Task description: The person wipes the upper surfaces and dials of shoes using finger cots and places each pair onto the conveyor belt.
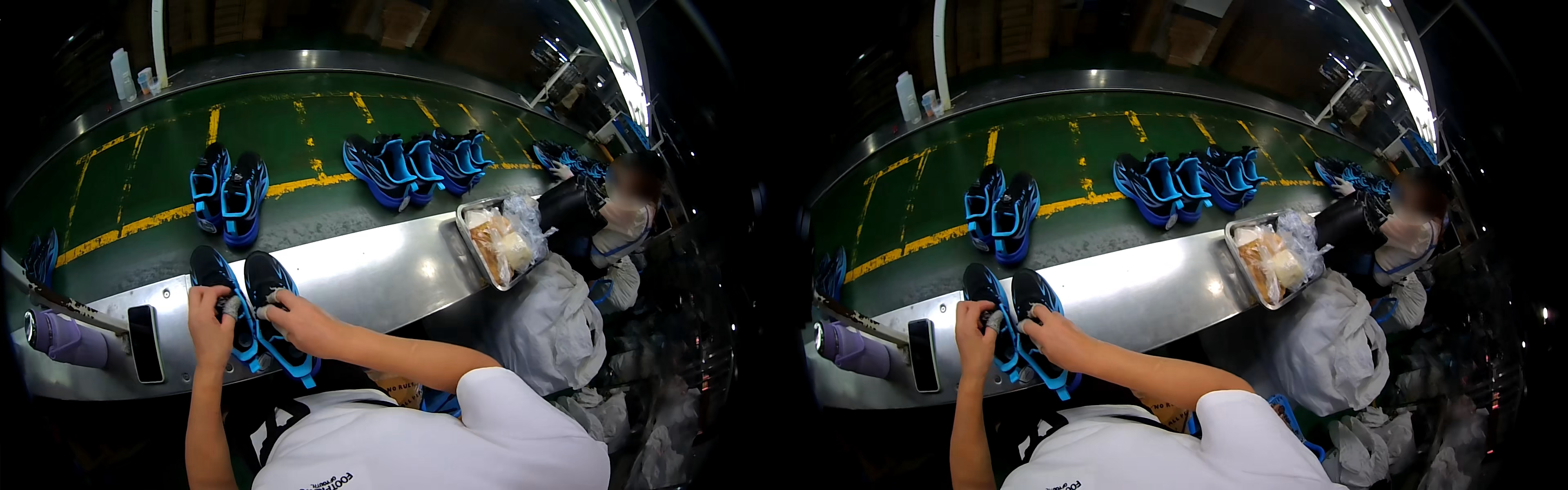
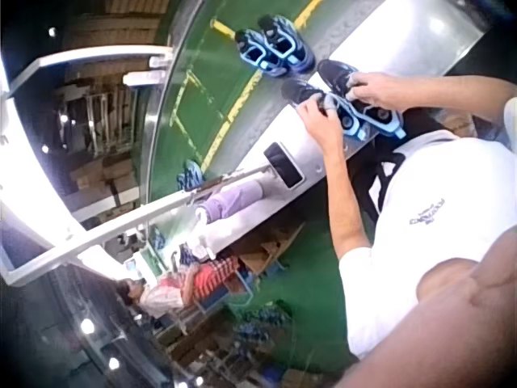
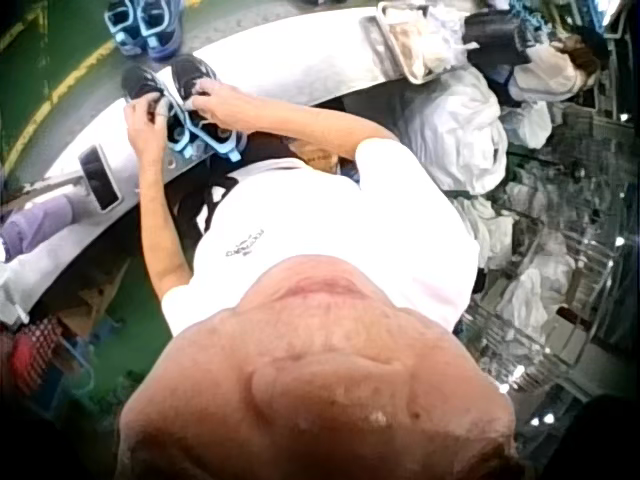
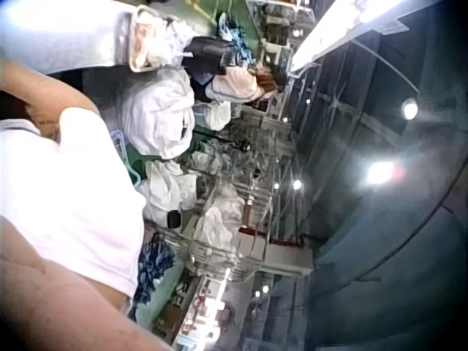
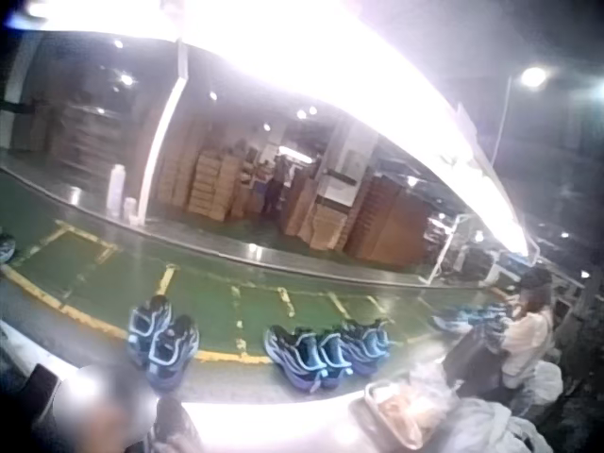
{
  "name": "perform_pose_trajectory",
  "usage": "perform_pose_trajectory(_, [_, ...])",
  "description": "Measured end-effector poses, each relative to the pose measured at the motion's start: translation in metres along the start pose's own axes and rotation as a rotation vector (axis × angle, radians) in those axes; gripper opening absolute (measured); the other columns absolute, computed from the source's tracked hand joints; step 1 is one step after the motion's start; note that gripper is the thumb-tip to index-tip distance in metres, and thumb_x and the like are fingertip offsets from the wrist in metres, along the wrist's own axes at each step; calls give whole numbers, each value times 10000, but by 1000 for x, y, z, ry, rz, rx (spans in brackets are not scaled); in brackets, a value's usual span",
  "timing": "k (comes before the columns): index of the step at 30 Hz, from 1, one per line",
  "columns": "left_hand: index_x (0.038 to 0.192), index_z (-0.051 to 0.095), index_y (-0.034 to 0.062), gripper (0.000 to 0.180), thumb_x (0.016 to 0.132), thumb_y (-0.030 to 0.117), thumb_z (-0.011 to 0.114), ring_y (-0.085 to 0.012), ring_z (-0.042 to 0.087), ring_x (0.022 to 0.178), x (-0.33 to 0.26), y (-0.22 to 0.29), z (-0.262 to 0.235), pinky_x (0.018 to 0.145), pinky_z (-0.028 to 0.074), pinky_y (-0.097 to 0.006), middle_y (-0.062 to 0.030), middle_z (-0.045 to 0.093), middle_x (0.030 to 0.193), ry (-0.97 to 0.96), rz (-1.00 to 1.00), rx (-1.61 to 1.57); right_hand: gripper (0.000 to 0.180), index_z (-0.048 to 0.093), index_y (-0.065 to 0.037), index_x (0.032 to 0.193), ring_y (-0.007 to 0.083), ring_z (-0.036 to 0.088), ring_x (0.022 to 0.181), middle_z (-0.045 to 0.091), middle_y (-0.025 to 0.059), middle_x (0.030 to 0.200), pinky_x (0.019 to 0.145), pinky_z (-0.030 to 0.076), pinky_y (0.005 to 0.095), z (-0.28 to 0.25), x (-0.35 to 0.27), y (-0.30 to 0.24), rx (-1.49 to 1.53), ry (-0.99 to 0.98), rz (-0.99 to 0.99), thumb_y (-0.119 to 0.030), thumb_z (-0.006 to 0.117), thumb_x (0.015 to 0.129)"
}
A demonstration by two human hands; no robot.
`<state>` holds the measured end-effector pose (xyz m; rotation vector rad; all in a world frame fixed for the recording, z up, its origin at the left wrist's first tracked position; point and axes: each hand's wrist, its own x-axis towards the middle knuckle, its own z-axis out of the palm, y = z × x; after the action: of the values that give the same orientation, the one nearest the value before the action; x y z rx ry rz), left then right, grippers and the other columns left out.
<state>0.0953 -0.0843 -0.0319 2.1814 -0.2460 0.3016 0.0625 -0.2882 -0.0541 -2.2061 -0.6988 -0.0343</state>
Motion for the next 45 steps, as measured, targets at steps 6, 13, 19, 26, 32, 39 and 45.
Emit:
perform_pose_trajectory(6, [946,648,20,260,724,-101,587,-165,523,692,-3,0,-11,611,425,-268,-70,572,946,-133,37,-145,243,658,-103,1057,313,578,973,564,139,1077,799,508,404,-45,4,-8,-176,-227,-157,-114,647,815])
perform_pose_trajectory(13, [961,661,36,288,717,-90,576,-173,529,728,-2,6,-9,639,425,-270,-60,579,914,-159,-72,-69,256,674,-126,1031,308,587,970,548,108,1034,807,504,399,-40,4,-4,19,-247,-61,-116,699,776])
perform_pose_trajectory(19, [1048,664,56,313,740,4,666,-105,460,665,9,-1,-14,609,396,-242,-14,584,868,-289,-64,-129,228,657,-107,961,325,595,860,556,109,883,727,494,422,-39,0,-3,-141,-102,-71,-190,734,763])
perform_pose_trajectory(26, [988,658,61,269,735,64,750,-110,455,645,-19,6,7,591,396,-243,-23,589,946,-251,-23,-110,396,680,-250,1131,313,597,861,569,97,842,733,498,406,-76,-4,1,3,-341,71,-218,765,746])
perform_pose_trajectory(32, [1120,645,75,386,747,-21,663,-100,433,686,-13,9,0,632,387,-238,-10,583,1019,-385,-63,-196,289,694,-110,962,273,566,765,575,64,812,734,430,369,-60,-9,-1,-282,-99,-102,-229,782,714])
perform_pose_trajectory(39, [1189,627,74,448,764,-61,586,-103,456,764,-27,20,8,724,407,-229,-17,574,1093,-212,-115,-25,390,707,-114,1079,275,575,812,558,111,851,730,480,373,-73,-9,5,15,-280,-44,-194,804,710])
perform_pose_trajectory(45, [1148,632,68,401,763,-43,620,-118,458,763,-23,15,4,731,411,-234,-19,546,999,-283,-36,-227,296,705,-94,1035,252,576,734,551,87,809,663,485,352,-82,-6,-2,7,-189,-4,-182,771,761])
